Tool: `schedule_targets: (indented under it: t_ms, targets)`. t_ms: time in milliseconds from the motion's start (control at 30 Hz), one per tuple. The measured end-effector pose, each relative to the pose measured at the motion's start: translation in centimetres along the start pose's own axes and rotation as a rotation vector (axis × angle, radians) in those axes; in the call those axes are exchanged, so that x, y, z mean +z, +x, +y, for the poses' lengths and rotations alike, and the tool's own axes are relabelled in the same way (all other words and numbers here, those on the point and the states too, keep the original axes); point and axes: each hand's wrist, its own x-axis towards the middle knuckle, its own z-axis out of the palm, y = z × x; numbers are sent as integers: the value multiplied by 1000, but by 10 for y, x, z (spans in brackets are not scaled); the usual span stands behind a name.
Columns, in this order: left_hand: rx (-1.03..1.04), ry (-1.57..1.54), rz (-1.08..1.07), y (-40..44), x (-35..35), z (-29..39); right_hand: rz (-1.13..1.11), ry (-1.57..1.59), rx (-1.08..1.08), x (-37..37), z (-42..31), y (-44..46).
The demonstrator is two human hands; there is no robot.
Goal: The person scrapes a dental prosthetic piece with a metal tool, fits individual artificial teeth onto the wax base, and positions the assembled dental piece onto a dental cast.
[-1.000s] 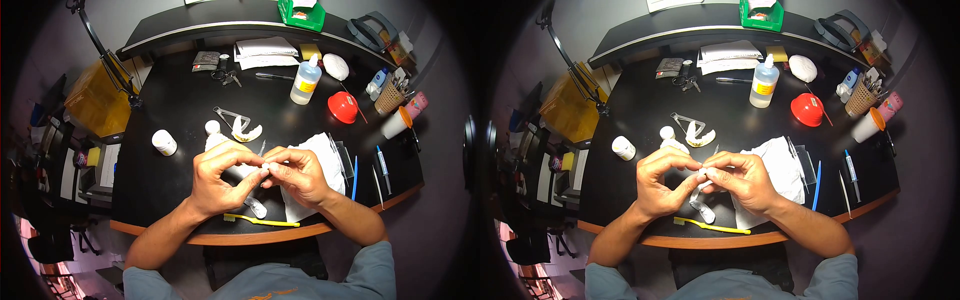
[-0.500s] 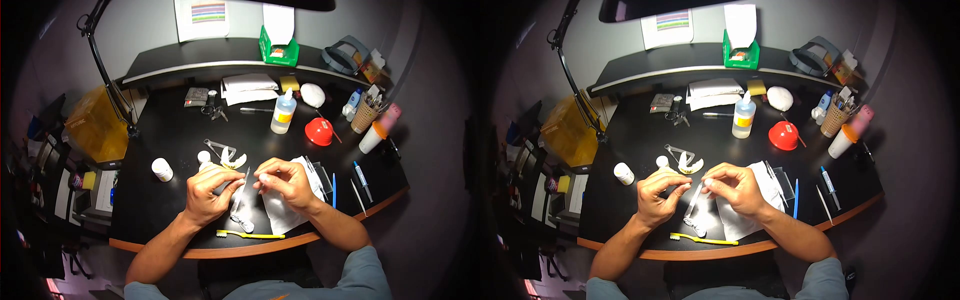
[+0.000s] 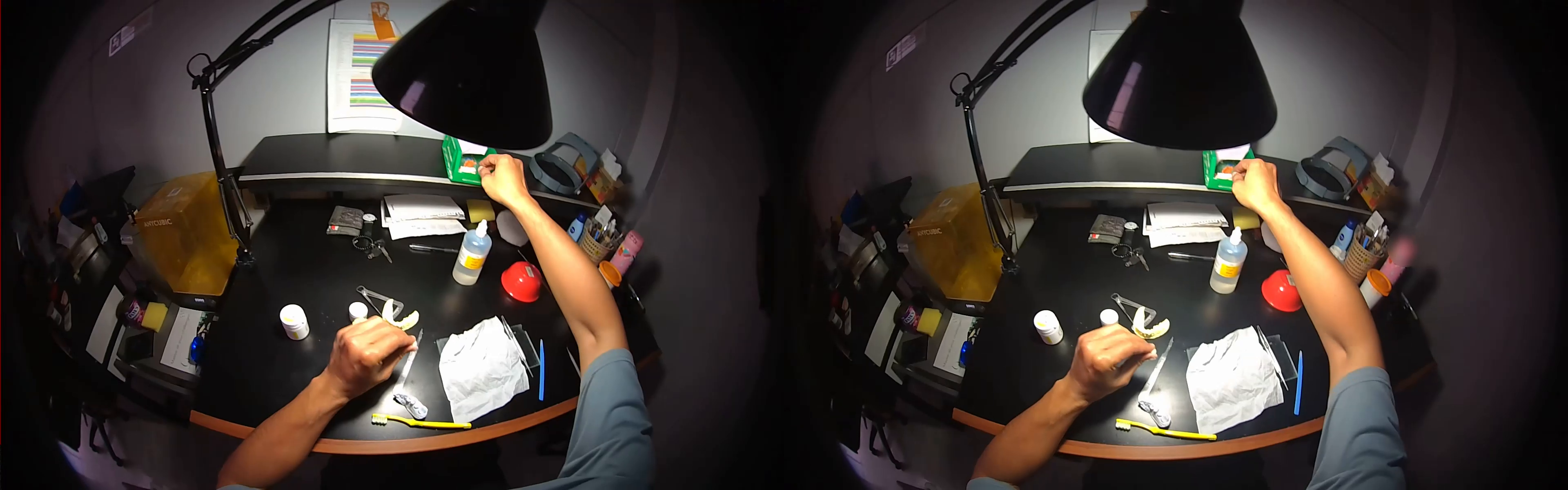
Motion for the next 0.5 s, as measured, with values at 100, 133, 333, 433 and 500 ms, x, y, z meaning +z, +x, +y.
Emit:
schedule_targets:
  t_ms: [100, 133, 333, 433, 500]
  targets:
    - [26, 20, -46, -1, -3, 0, -154, -164, 182, 16, 1, 29]
    - [32, 16, -57, -1, -2, 1, -199, -216, 251, 20, -4, 35]
    - [48, 30, -89, -5, 0, 2, -140, -447, 200, 51, 10, 60]
    - [37, 23, -79, -4, -1, 0, -259, -294, 266, 38, 2, 63]
    - [10, -3, -60, -6, -1, 0, -171, 32, 307, 14, -12, 47]
